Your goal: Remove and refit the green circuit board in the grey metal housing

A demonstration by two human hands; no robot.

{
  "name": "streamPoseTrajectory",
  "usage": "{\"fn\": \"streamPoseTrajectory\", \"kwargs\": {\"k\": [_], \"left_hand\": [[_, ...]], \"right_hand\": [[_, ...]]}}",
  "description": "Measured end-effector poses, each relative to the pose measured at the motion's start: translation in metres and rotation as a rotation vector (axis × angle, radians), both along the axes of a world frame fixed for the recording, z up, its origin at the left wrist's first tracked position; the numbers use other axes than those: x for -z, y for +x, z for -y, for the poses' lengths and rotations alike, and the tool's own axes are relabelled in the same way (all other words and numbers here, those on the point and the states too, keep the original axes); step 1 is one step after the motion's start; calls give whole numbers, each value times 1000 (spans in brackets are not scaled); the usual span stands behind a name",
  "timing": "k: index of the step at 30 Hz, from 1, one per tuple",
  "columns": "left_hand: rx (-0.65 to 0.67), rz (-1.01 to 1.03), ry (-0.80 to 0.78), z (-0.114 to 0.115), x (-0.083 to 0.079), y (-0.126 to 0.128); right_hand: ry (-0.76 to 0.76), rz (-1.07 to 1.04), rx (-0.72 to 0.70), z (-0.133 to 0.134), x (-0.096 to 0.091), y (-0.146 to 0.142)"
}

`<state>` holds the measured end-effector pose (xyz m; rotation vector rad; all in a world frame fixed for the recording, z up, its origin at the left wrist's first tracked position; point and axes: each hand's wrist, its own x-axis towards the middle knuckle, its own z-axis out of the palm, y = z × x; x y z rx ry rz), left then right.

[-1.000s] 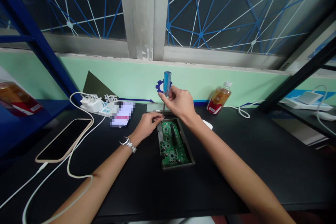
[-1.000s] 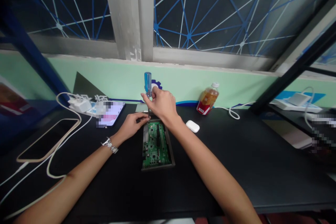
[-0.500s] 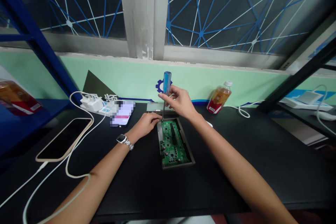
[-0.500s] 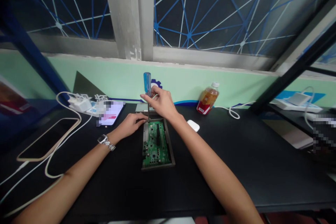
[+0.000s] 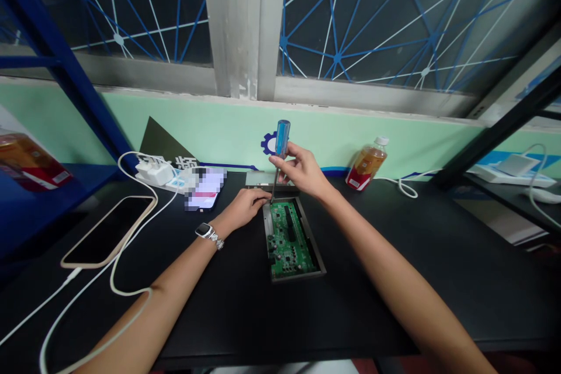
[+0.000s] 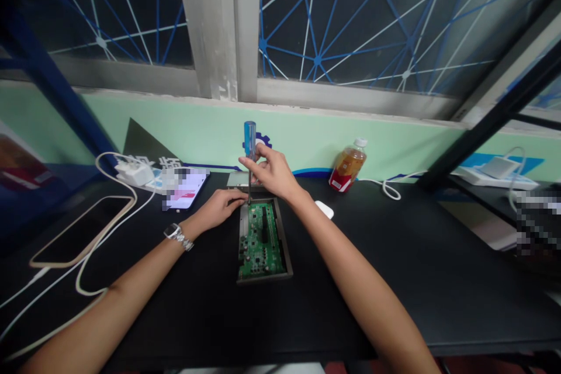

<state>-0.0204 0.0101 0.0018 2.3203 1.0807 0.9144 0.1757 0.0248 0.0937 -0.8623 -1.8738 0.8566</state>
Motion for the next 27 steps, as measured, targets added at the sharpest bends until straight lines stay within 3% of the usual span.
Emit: {"fn": "streamPoseTrajectory", "kwargs": {"k": [17, 22, 27], "left_hand": [[0, 2, -9, 2, -2, 1], [14, 158, -61, 8, -6, 10], [26, 288, -82, 9, -6, 16]], "right_hand": [[40, 80, 24, 1, 2, 5], [69, 75, 72, 3, 3, 1], [161, 126, 221, 6, 2, -5]]}}
